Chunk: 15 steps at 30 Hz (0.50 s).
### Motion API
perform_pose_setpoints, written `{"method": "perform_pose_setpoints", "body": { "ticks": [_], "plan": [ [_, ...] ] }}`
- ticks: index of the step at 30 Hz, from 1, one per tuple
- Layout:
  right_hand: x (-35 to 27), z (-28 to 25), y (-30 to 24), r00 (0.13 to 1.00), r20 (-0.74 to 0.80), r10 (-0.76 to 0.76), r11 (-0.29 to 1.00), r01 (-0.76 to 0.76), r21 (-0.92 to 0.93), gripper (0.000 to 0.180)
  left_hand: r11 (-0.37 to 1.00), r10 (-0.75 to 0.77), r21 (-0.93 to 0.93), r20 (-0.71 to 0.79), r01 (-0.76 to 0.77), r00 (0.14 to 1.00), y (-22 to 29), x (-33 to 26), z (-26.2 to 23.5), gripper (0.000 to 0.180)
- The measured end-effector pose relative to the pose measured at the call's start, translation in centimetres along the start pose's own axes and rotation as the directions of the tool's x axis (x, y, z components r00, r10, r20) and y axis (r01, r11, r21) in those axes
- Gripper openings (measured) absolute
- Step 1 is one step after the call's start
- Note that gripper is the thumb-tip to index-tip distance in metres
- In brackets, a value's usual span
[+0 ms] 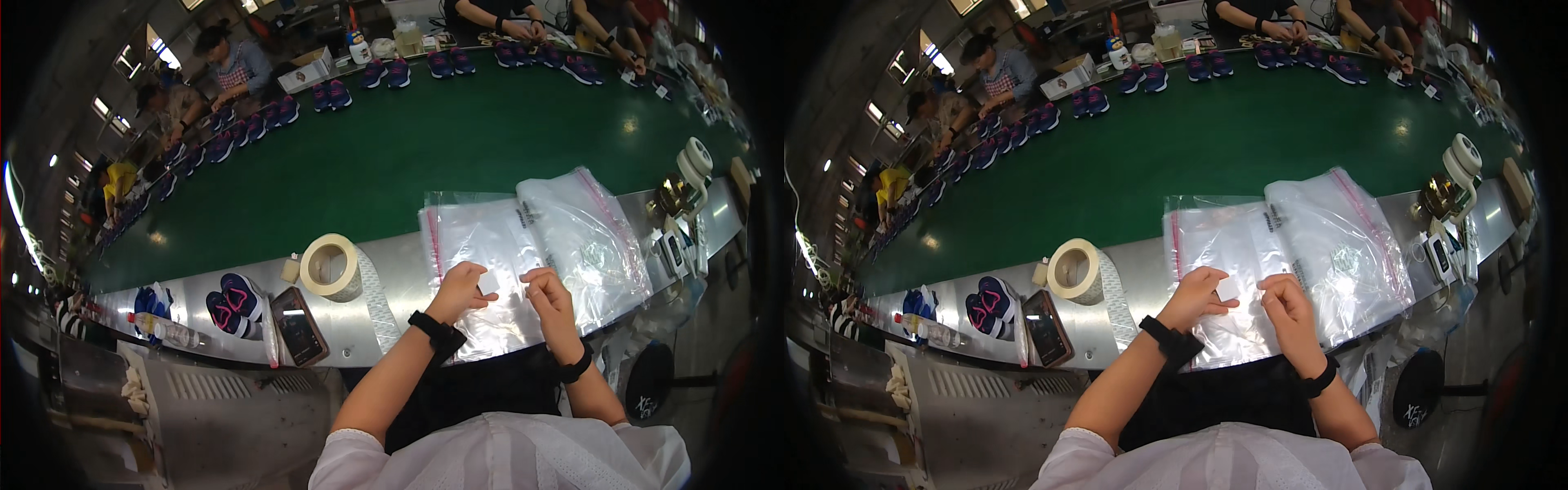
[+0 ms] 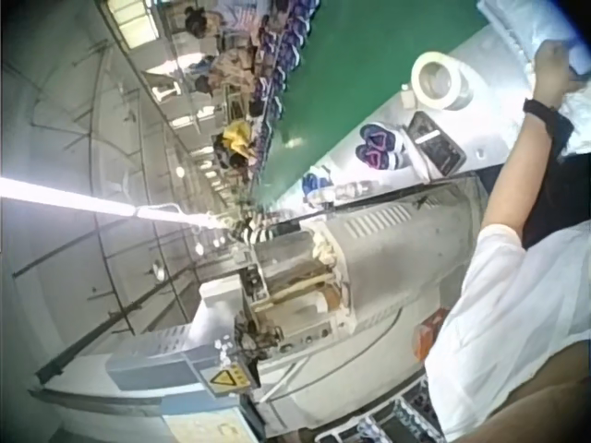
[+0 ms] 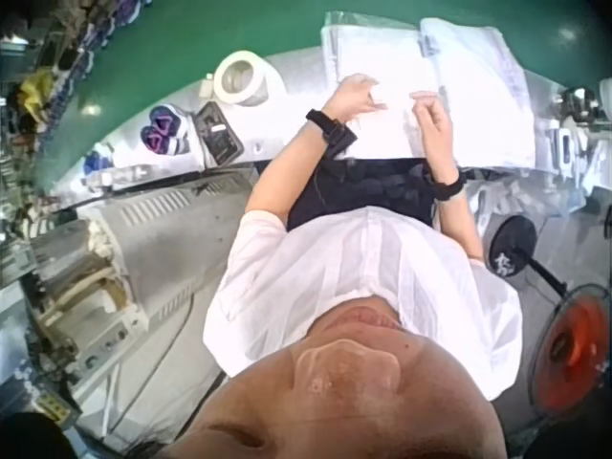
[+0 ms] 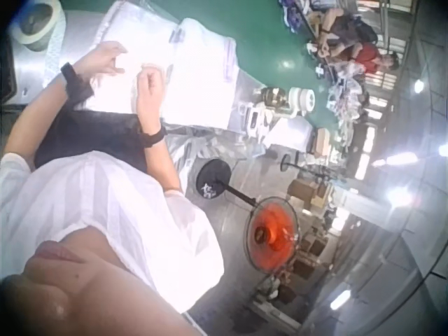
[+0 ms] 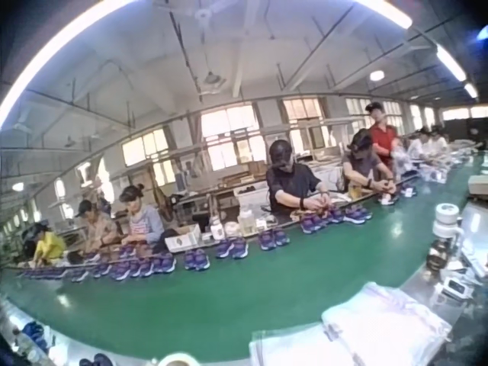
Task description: The person peels small white labels from a roll and applies them to clear plastic bags on a metal table. The person repeats this process for multiple bags, placing the labeled bags in a stack.
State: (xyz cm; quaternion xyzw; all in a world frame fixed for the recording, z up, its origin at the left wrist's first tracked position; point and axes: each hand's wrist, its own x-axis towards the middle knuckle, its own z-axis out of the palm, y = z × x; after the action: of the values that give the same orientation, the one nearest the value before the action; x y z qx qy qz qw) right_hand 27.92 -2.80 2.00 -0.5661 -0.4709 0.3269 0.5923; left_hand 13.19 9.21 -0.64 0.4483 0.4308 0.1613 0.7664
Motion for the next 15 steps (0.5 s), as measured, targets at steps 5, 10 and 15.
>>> {"method": "perform_pose_setpoints", "body": {
  "ticks": [5,10,15],
  "plan": [
    [0.2,0.5,-1.0,0.972,0.220,-0.079,0.989,0.104,-0.104,0.006,0.987,0.000,0.161,0.174,-0.029,0.985,0.9,0.3,1.7,0.036],
    [-1.8,1.9,-2.6,0.897,0.355,-0.261,0.798,0.408,-0.444,0.030,0.955,-0.080,-0.259,0.246,0.145,0.966,1.6,-5.0,-0.9,0.051],
    [-3.0,3.8,1.1,0.875,0.378,-0.303,0.654,0.479,-0.585,0.018,0.954,0.097,-0.299,0.186,-0.038,0.978,-0.5,-12.9,-5.1,0.053]
  ]
}}
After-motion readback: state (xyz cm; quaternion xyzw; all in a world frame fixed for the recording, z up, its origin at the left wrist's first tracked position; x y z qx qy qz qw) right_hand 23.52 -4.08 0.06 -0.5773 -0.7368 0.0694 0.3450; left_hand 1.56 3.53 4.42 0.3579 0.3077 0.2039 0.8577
